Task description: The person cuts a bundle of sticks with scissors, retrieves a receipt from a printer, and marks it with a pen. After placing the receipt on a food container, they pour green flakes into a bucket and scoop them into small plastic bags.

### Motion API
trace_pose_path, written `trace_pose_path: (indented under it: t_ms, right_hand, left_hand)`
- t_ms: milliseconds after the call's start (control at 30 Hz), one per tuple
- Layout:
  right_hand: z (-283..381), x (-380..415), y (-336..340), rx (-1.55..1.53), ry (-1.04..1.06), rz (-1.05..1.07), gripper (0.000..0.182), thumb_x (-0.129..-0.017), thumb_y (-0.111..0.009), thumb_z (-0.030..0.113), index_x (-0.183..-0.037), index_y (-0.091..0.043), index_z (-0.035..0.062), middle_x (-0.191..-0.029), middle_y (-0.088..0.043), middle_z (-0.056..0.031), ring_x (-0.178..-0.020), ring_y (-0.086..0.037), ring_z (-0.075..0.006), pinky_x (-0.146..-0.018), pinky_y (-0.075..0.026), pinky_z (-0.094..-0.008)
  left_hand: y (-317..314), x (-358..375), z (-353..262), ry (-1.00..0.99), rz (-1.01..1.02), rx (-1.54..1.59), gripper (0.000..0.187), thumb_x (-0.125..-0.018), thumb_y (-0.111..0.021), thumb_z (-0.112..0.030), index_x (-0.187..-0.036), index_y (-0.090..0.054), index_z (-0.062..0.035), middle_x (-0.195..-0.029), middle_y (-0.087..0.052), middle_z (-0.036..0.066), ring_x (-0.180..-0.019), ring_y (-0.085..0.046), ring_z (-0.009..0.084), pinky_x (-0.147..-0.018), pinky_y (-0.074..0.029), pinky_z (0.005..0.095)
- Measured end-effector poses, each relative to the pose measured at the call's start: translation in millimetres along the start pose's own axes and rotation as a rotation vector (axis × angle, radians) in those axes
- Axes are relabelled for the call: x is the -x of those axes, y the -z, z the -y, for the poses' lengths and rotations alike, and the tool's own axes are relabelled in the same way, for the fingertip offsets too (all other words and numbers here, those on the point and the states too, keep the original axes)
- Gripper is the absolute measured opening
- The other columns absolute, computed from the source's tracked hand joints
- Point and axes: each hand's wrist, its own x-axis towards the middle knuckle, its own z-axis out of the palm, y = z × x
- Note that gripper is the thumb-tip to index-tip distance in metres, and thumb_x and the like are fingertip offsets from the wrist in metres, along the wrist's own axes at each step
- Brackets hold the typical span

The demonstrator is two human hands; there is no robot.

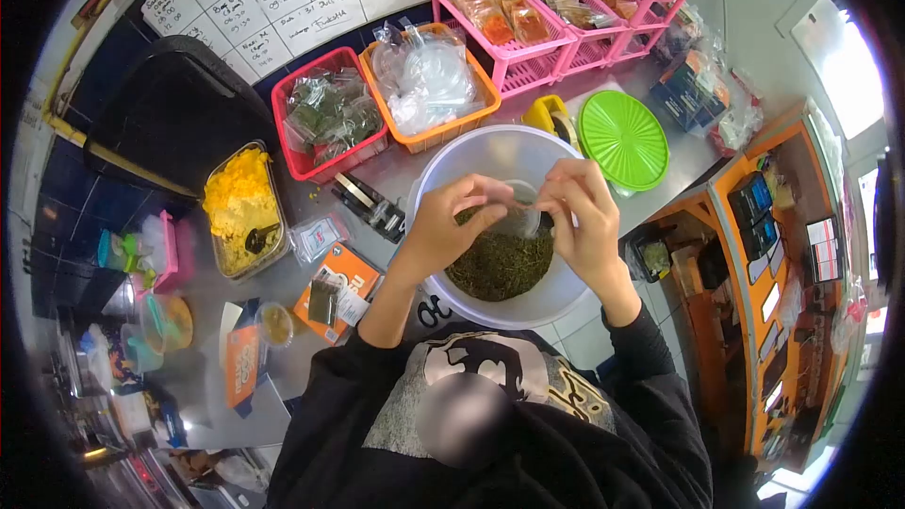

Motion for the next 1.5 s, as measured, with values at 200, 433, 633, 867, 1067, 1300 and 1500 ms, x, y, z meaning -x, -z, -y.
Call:
trace_pose_path:
  t_ms: [200, 433, 633, 867, 1067, 1300, 1500]
  right_hand:
    - [18, 3, -8, -0.544, -0.412, -0.094, 0.036, -0.076, -0.062, -0.011, -0.108, -0.051, 0.0004, -0.112, -0.054, -0.0141, -0.093, -0.059, -0.0194, -0.072, -0.053, -0.0288]
    - [-3, 26, -22, -0.782, -0.581, 0.102, 0.034, -0.078, -0.062, -0.011, -0.110, -0.049, -0.0042, -0.091, -0.061, -0.0093, -0.084, -0.062, -0.0151, -0.071, -0.052, -0.0256]
    - [-3, 24, -20, -0.690, -0.614, -0.017, 0.031, -0.079, -0.061, -0.012, -0.108, -0.052, -0.0041, -0.089, -0.063, -0.0054, -0.082, -0.060, -0.0095, -0.073, -0.049, -0.0226]
    - [34, 4, -19, -0.676, -0.433, -0.355, 0.020, -0.081, -0.062, -0.009, -0.100, -0.059, -0.0052, -0.094, -0.063, -0.0055, -0.085, -0.059, -0.0084, -0.073, -0.048, -0.0208]
    - [8, 11, -9, -0.619, -0.446, -0.262, 0.011, -0.085, -0.062, -0.003, -0.095, -0.059, -0.0062, -0.090, -0.064, -0.0084, -0.081, -0.061, -0.0107, -0.073, -0.049, -0.0218]
    - [20, 4, 3, -0.758, -0.492, -0.203, 0.012, -0.085, -0.062, -0.001, -0.095, -0.057, -0.0075, -0.090, -0.063, -0.0101, -0.080, -0.061, -0.0119, -0.073, -0.050, -0.0235]
    - [16, 10, -5, -0.612, -0.438, -0.157, 0.009, -0.085, -0.061, -0.003, -0.093, -0.058, -0.0056, -0.089, -0.059, -0.0052, -0.083, -0.055, -0.0073, -0.073, -0.048, -0.0211]
  left_hand:
    - [-8, -5, -15, 0.026, -0.153, 0.310, 0.013, -0.091, -0.057, -0.009, -0.101, -0.058, -0.0013, -0.101, -0.061, 0.004, -0.098, -0.056, 0.0095, -0.087, -0.045, 0.0258]
    - [-20, -6, -20, -0.088, -0.388, 0.320, 0.011, -0.092, -0.056, -0.008, -0.099, -0.058, 0.0003, -0.093, -0.060, 0.002, -0.090, -0.055, 0.0076, -0.078, -0.043, 0.0221]
    - [-34, -3, -41, -0.163, -0.321, 0.234, 0.015, -0.092, -0.055, -0.008, -0.103, -0.059, 0.0021, -0.099, -0.061, 0.006, -0.094, -0.056, 0.0106, -0.084, -0.045, 0.0246]
    - [-29, -6, -31, -0.284, -0.369, 0.183, 0.015, -0.090, -0.057, -0.005, -0.103, -0.061, 0.0027, -0.101, -0.062, 0.009, -0.095, -0.059, 0.0131, -0.084, -0.046, 0.0262]
    - [-25, -4, -24, -0.136, -0.343, 0.275, 0.012, -0.088, -0.060, -0.004, -0.097, -0.060, 0.0022, -0.092, -0.065, 0.009, -0.089, -0.062, 0.0138, -0.082, -0.047, 0.0244]
    - [-12, -3, -33, -0.010, -0.396, 0.406, 0.012, -0.086, -0.064, -0.007, -0.094, -0.061, 0.0018, -0.087, -0.067, 0.012, -0.083, -0.064, 0.0142, -0.078, -0.050, 0.0255]
    - [-17, 2, -39, -0.014, -0.381, 0.365, 0.009, -0.084, -0.065, -0.005, -0.090, -0.063, 0.0013, -0.085, -0.067, 0.011, -0.080, -0.064, 0.0136, -0.075, -0.050, 0.0242]
